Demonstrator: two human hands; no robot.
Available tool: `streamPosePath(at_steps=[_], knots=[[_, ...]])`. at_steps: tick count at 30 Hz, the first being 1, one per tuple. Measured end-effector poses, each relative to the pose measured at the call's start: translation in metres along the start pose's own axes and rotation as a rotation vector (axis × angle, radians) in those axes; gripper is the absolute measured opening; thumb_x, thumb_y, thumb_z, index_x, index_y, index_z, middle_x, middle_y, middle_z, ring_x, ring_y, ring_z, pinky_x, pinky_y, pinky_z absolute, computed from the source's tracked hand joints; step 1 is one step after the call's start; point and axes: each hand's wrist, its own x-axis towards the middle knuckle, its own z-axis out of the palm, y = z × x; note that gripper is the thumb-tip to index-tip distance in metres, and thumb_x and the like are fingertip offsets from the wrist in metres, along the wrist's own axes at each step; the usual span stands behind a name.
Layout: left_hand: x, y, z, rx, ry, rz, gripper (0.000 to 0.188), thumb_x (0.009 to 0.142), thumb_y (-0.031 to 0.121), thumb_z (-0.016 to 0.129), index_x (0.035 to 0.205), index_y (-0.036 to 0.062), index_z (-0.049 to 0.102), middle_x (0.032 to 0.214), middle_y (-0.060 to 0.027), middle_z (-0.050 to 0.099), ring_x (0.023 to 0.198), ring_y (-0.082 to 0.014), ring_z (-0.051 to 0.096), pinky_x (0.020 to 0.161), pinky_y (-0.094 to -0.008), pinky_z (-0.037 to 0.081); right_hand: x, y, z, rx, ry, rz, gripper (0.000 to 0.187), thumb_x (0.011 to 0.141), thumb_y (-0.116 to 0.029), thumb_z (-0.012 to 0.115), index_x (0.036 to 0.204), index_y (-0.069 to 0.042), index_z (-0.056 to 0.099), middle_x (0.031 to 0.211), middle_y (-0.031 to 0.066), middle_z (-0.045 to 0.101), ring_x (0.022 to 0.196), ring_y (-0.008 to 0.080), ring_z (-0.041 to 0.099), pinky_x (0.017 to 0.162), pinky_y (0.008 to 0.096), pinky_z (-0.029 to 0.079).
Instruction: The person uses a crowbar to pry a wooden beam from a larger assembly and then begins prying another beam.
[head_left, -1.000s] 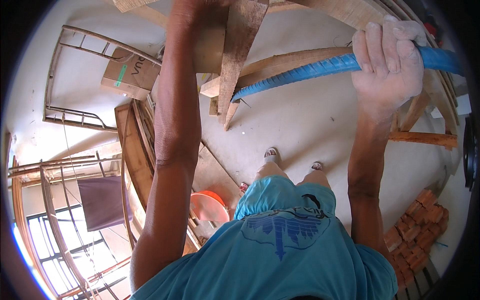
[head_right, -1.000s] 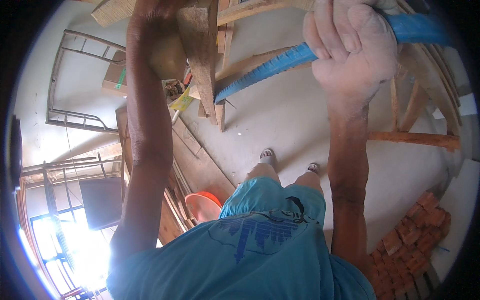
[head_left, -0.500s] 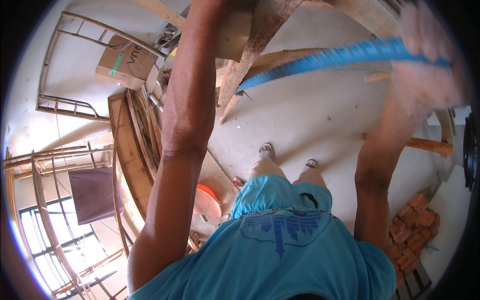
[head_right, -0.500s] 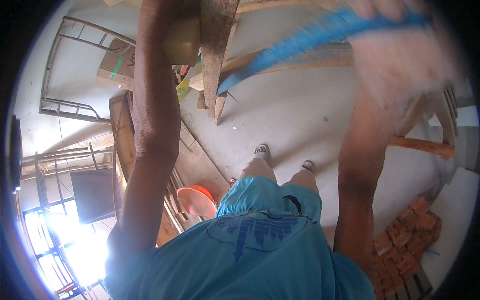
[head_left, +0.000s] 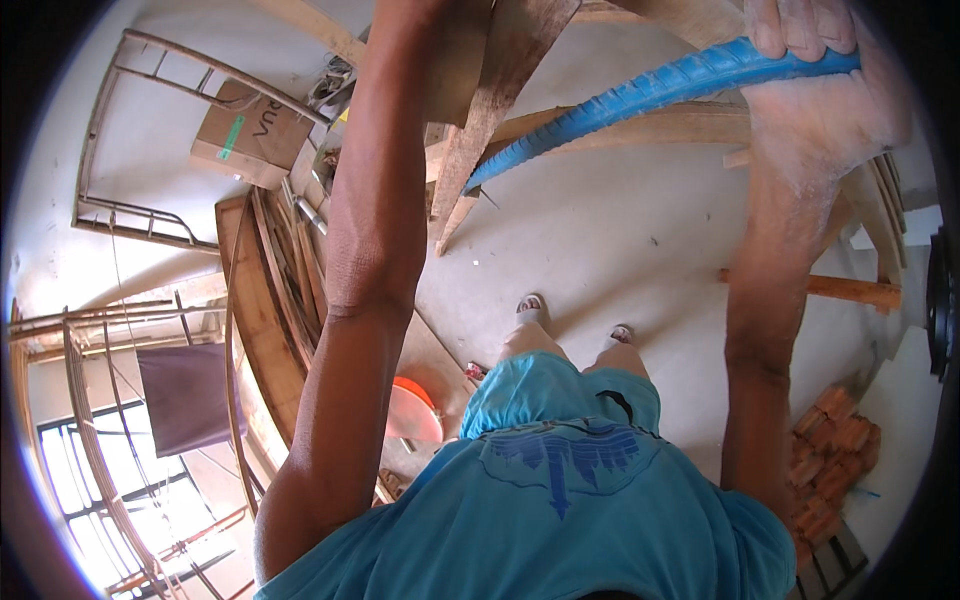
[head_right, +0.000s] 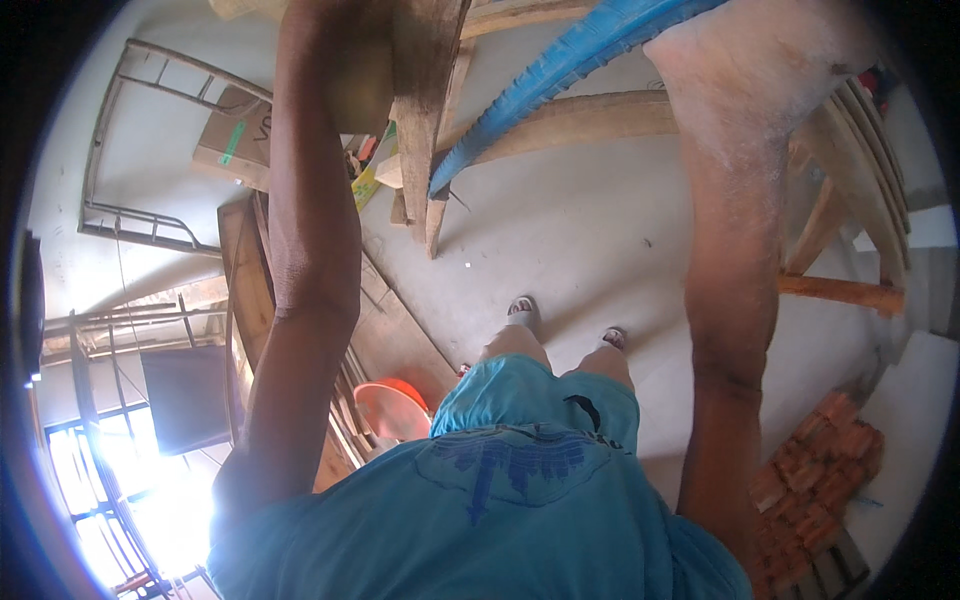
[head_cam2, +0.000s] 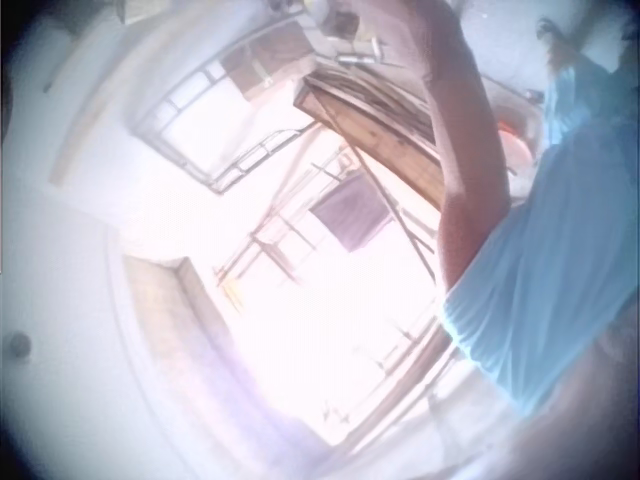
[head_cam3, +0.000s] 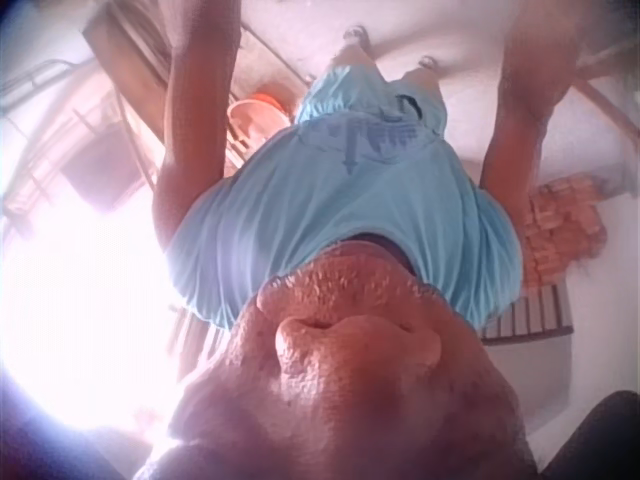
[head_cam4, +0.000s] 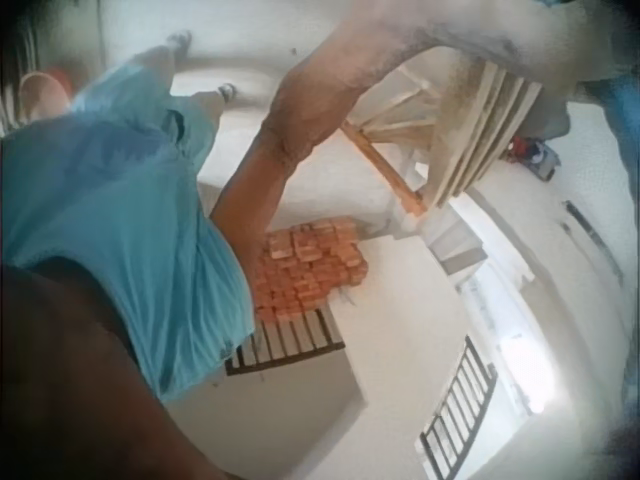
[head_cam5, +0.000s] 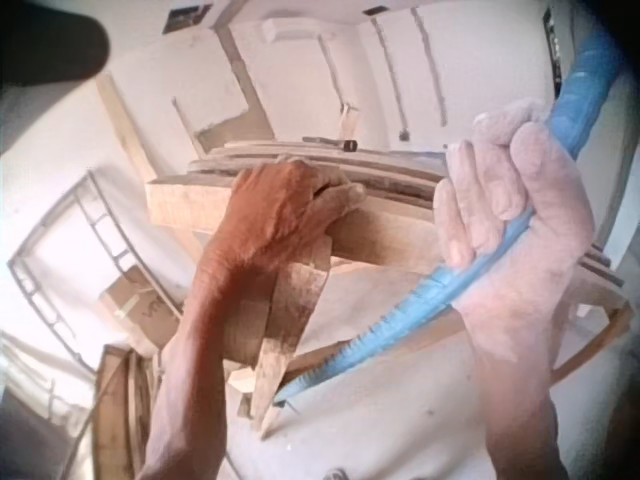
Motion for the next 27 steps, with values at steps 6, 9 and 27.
streamPosePath(at_steps=[6, 9, 27], knots=[[0.002, 0.003, -0.006, 0.067, -0.004, 0.005, 0.035, 0.094, 0.034, 0.054, 0.086, 0.0027, 0.069, 0.079, -0.019, 0.067, 0.079, -0.0368, 0.065, 0.073, -0.0474, 0.049, -0.011, -0.017, -0.013, 0.025, 0.003, 0.021, 0.02, 0.1, -0.023, 0.055, 0.101, -0.003, 0.055, 0.067, -0.0017, 0.047, 0.051, 0.0094, 0.044, 0.041, 0.0235, 0.045], [-0.01, -0.009, -0.02, 0.04, -0.045, -0.075, 0.034, 0.094, 0.033, 0.054, 0.088, 0.0039, 0.07, 0.08, -0.0187, 0.067, 0.079, -0.0368, 0.065, 0.073, -0.0477, 0.049, -0.005, 0.018, 0.015, 0.084, 0.096, 0.034, 0.021, 0.1, -0.024, 0.055, 0.101, -0.003, 0.055, 0.064, -0.0021, 0.046, 0.05, 0.0092, 0.044, 0.042, 0.0238, 0.046], [0.0, -0.008, -0.002, -0.021, -0.007, 0.065, 0.032, 0.091, 0.033, 0.057, 0.089, 0.0038, 0.071, 0.084, -0.0211, 0.067, 0.082, -0.0389, 0.064, 0.075, -0.0494, 0.048, -0.012, -0.009, 0.018, -0.042, 0.075, 0.006, 0.02, 0.099, -0.02, 0.054, 0.082, -0.011, 0.048, 0.058, -0.0042, 0.038, 0.049, 0.0069, 0.044, 0.039, 0.0217, 0.04]])
